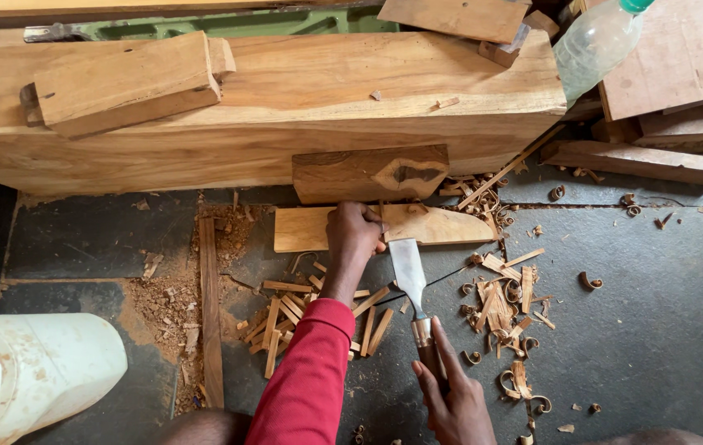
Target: The person carves a small piece of wood using a chisel and a mallet. They repeatedly strike the chisel to shape the wood, creating wood shavings that accumulate on the floor.
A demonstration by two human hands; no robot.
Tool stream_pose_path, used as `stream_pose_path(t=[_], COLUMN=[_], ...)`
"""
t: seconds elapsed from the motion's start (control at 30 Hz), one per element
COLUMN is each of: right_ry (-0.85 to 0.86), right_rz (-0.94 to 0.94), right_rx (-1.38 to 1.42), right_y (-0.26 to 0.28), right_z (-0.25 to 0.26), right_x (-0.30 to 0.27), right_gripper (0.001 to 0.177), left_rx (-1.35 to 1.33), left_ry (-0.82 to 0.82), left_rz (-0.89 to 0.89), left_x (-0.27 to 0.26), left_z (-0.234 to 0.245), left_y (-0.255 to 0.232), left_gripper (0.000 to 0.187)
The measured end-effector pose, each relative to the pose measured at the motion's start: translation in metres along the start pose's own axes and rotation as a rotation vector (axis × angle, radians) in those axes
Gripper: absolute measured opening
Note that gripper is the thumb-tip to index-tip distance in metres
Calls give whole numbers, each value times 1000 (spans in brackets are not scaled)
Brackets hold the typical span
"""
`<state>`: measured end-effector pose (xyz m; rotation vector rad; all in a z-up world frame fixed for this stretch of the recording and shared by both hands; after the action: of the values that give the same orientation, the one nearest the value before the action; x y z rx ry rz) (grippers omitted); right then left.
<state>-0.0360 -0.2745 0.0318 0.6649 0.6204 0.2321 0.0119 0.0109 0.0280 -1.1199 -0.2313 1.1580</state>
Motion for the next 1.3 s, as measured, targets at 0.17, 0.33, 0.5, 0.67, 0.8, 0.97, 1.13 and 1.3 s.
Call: stream_pose_path(t=[0.17, 0.33, 0.5, 0.67, 0.8, 0.97, 1.13, 1.3], right_ry=[-31, -33, -78, -79, -113, -46, -55, -127], right_rz=[102, 100, 245, 161, 228, 64, 1, 264], right_rx=[-42, -106, -64, -124, -104, -141, -198, -8], right_y=[7, 18, 34, 38, 41, 45, 62, 79], right_z=[-5, -3, -1, 1, -3, -1, -1, -4], right_x=[-2, -4, -11, -13, -13, -15, -16, -2], right_gripper=[79, 79, 79, 80, 79, 79, 78, 77], left_rx=[85, 98, 179, 255, 515, 462, 465, 465], left_ry=[-71, -101, -202, -142, -109, -283, -339, -371], left_rz=[-35, -30, -89, -141, -229, -240, -230, -127], left_x=[-3, -11, -16, -24, -59, -67, -60, -40], left_z=[9, 16, 12, 14, 23, 31, 25, 17], left_y=[2, -3, -2, 0, 0, 2, 6, 13], left_gripper=[19, 22, 24, 83, 133, 138, 137, 141])
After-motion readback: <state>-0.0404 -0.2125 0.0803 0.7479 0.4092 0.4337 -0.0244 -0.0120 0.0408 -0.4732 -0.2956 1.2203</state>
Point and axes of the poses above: each hand's wrist, its own x-axis towards the middle knuckle, its own z-axis out of the back of the hand, y = z × x, the point moved 2 cm from there along x, towards the middle knuckle, and after that the axes turned 9 degrees about -y, right-handed, at the moved point
